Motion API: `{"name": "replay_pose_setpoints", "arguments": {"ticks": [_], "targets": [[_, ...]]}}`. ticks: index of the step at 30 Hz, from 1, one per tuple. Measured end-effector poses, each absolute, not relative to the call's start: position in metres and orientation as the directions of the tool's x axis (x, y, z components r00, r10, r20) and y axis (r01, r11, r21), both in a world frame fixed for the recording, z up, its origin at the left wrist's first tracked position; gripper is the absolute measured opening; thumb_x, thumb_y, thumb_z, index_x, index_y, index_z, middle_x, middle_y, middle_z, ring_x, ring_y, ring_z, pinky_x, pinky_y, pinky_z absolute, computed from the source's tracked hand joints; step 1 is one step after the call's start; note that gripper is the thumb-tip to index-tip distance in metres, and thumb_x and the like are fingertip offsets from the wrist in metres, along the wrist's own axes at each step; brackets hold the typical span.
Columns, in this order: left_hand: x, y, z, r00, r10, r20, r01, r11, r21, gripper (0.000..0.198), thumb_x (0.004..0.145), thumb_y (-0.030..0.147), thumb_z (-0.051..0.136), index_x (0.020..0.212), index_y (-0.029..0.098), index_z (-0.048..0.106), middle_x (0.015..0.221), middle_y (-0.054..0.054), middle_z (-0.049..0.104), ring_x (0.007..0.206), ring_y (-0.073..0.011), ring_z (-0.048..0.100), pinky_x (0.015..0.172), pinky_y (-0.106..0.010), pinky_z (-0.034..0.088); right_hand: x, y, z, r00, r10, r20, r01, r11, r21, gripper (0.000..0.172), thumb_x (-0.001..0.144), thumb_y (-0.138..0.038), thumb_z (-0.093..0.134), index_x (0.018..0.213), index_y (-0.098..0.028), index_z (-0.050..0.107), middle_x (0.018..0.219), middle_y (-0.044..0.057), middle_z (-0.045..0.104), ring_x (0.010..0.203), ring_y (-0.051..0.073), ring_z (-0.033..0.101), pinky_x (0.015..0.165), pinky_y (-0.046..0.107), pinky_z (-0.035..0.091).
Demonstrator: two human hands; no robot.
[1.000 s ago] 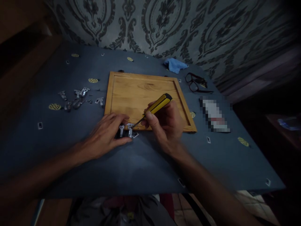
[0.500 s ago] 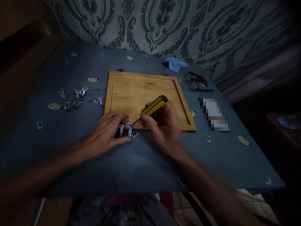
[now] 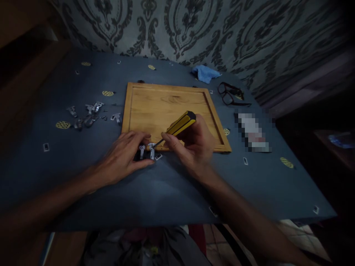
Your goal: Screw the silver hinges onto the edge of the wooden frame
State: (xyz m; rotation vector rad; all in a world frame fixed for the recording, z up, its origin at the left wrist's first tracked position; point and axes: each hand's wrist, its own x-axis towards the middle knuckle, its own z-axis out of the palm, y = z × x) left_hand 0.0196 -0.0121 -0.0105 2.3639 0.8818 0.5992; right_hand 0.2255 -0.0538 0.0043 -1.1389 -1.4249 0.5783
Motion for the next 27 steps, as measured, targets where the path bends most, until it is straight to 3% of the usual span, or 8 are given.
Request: {"name": "replay_pose_setpoints", "arguments": {"ticks": [4, 11, 17, 27], "targets": [[0.0196, -0.012, -0.0107, 0.686, 0.696, 0.21, 0.455, -0.637, 0.622, 0.047, 0.09, 0.041, 0.076, 0.128, 0.022, 0.057, 0.116, -0.007, 0.071, 0.113, -0.0297, 0.067, 0.102, -0.047, 0.052, 0.2254, -0.0532, 0.0034, 0.147, 0.869, 0.473, 0.312, 0.413, -0.856, 0.036, 0.083, -0.039, 0.084, 0.083, -0.026, 0.051, 0.07, -0.007, 0.054, 0.059, 0.01, 0.053, 0.055, 0.025, 0.048], [0.0195, -0.0114, -0.0121, 0.69, 0.692, 0.213, 0.458, -0.645, 0.612, 0.045, 0.09, 0.043, 0.076, 0.125, 0.02, 0.057, 0.116, -0.008, 0.071, 0.113, -0.0298, 0.067, 0.101, -0.046, 0.052, 0.2269, -0.0538, 0.0074, 0.105, 0.875, 0.472, 0.283, 0.429, -0.858, 0.019, 0.084, -0.032, 0.084, 0.096, -0.023, 0.072, 0.082, -0.002, 0.064, 0.066, 0.01, 0.06, 0.058, 0.025, 0.052], [0.0195, -0.0121, -0.01, 0.692, 0.693, 0.202, 0.466, -0.643, 0.609, 0.047, 0.091, 0.044, 0.076, 0.127, 0.021, 0.055, 0.117, -0.007, 0.071, 0.113, -0.0292, 0.067, 0.1, -0.045, 0.052, 0.2254, -0.0543, 0.0099, 0.115, 0.921, 0.373, 0.18, 0.35, -0.919, 0.026, 0.082, -0.041, 0.085, 0.093, -0.023, 0.071, 0.079, -0.003, 0.068, 0.061, 0.011, 0.065, 0.057, 0.026, 0.058], [0.019, -0.0128, -0.0105, 0.693, 0.695, 0.191, 0.468, -0.635, 0.614, 0.047, 0.089, 0.044, 0.077, 0.125, 0.021, 0.057, 0.117, -0.008, 0.071, 0.113, -0.0306, 0.068, 0.1, -0.048, 0.054, 0.2249, -0.0541, 0.0109, 0.108, 0.917, 0.383, 0.197, 0.358, -0.913, 0.025, 0.083, -0.041, 0.085, 0.093, -0.024, 0.07, 0.075, -0.004, 0.067, 0.059, 0.012, 0.066, 0.055, 0.026, 0.059]]}}
